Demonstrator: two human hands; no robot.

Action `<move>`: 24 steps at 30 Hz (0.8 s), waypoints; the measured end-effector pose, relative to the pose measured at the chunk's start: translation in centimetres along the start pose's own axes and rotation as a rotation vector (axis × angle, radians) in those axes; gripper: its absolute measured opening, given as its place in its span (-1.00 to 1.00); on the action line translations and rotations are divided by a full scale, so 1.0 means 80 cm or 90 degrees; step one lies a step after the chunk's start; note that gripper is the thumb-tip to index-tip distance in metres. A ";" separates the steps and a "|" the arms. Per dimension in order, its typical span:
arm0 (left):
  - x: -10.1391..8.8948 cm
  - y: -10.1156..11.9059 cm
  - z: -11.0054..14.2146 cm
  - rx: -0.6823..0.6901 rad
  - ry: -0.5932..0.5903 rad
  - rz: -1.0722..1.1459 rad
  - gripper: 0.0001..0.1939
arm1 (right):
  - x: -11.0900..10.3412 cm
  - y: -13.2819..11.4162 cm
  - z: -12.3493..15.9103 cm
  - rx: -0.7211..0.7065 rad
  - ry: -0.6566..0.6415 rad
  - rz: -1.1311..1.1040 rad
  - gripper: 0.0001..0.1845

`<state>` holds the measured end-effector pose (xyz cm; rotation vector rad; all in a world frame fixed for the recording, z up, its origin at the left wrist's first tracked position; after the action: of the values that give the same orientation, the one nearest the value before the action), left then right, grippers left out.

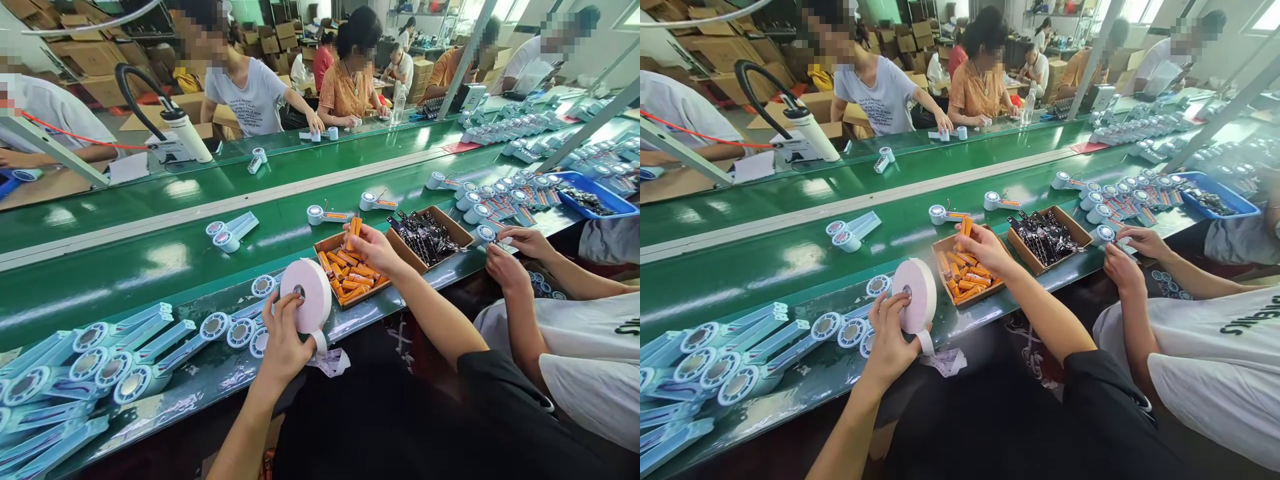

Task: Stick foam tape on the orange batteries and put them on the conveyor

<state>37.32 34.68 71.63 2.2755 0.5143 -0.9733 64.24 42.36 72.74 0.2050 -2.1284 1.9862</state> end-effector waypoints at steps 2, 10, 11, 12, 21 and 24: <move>-0.002 0.007 -0.007 0.039 -0.018 -0.034 -0.35 | 0.017 -0.008 0.030 0.013 -0.042 0.016 -0.36; -0.014 0.022 -0.008 0.191 -0.023 -0.153 -0.46 | 0.033 -0.028 0.092 0.077 -0.159 0.216 -0.53; -0.013 0.023 -0.006 0.199 -0.025 -0.162 -0.47 | 0.034 -0.028 0.094 0.078 -0.170 0.214 -0.49; -0.013 0.024 -0.005 0.203 -0.026 -0.166 -0.47 | 0.035 -0.028 0.096 0.079 -0.180 0.203 -0.44; -0.008 0.023 -0.003 0.183 -0.028 -0.164 -0.42 | 0.020 0.012 0.090 0.087 -0.038 0.116 -0.77; -0.006 0.024 -0.002 0.182 -0.035 -0.164 -0.40 | 0.023 0.023 0.088 0.110 -0.037 0.051 -0.48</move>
<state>38.14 33.32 72.76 2.4660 0.6960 -1.3040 61.51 35.62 70.98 0.2109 -2.0290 2.2370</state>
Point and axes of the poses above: each hand's wrist, its own z-axis away from the middle knuckle, its own x-axis out of the palm, y = z × x, the point moved 8 cm from there along -z, towards the middle knuckle, and after that the axes turned 4 degrees about x, right-handed, at the moved point
